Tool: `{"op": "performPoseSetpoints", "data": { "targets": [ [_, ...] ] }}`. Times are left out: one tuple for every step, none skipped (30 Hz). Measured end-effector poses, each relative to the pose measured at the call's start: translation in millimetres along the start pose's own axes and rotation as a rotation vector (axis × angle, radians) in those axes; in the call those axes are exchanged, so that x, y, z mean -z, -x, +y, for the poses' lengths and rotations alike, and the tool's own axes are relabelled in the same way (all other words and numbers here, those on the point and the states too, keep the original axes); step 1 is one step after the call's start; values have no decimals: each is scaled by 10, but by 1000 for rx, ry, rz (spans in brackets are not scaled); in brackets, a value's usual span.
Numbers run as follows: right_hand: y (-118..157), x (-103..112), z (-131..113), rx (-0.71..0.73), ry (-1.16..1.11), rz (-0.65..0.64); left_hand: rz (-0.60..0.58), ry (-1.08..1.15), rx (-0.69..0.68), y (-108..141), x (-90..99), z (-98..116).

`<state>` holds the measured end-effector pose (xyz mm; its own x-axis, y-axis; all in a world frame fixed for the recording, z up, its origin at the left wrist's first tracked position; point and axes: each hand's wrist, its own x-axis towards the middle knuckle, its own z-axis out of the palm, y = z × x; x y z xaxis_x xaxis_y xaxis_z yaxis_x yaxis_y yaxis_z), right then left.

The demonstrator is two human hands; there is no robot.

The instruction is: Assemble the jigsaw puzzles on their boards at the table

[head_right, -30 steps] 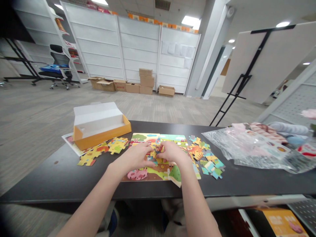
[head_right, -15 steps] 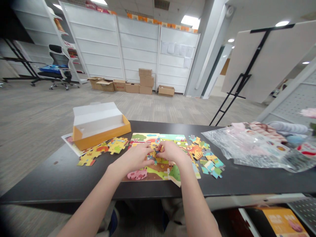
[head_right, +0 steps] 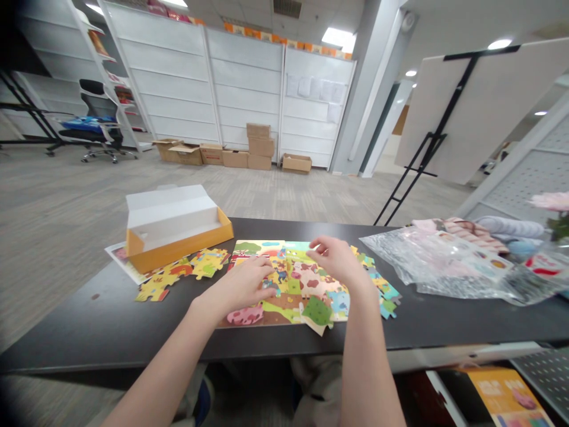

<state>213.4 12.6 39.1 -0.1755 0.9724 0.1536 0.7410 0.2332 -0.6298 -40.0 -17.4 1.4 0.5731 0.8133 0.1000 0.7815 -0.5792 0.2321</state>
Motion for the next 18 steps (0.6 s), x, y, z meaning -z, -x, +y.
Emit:
{"op": "performPoseSetpoints", "data": {
  "targets": [
    [27,115,71,3,11,123,4,-3,-10,-4,4,3],
    [59,223,142,-11,20,230,8,-4,-23,-11,7,7],
    [98,320,209,-50,33,325,12,-4,-35,-19,9,10],
    [143,405,269,-88,37,409,16,-4,-46,-30,11,12],
    [192,476,321,-128,50,479,15,-6,-57,-41,12,14],
    [242,533,367,-161,64,538,14,-8,-67,-52,12,14],
    [288,576,411,-185,77,584,12,-9,-77,-63,12,13],
    [325,605,456,-200,88,617,11,-10,-82,-73,11,11],
    [349,620,507,-210,95,639,11,-7,-83,-81,10,8],
    [356,622,565,-218,99,647,10,-2,-85,-88,8,5],
    [343,611,634,-230,106,642,10,5,-86,-92,5,1],
    [311,589,713,-245,124,622,7,10,-86,-95,2,-1],
    [262,558,799,-262,152,586,-2,16,-84,-96,0,-2],
    [199,520,889,-279,190,541,-13,20,-79,-96,-3,-2],
    [128,476,979,-274,233,485,-25,23,-72,-94,-7,-2],
    [55,430,1065,-272,280,437,-34,27,-63,-92,-11,-2],
    [-16,384,1145,-273,323,396,-39,31,-52,-89,-15,-3],
    [-79,340,1218,-262,362,365,-41,37,-45,-87,-21,-5]
  ]
}}
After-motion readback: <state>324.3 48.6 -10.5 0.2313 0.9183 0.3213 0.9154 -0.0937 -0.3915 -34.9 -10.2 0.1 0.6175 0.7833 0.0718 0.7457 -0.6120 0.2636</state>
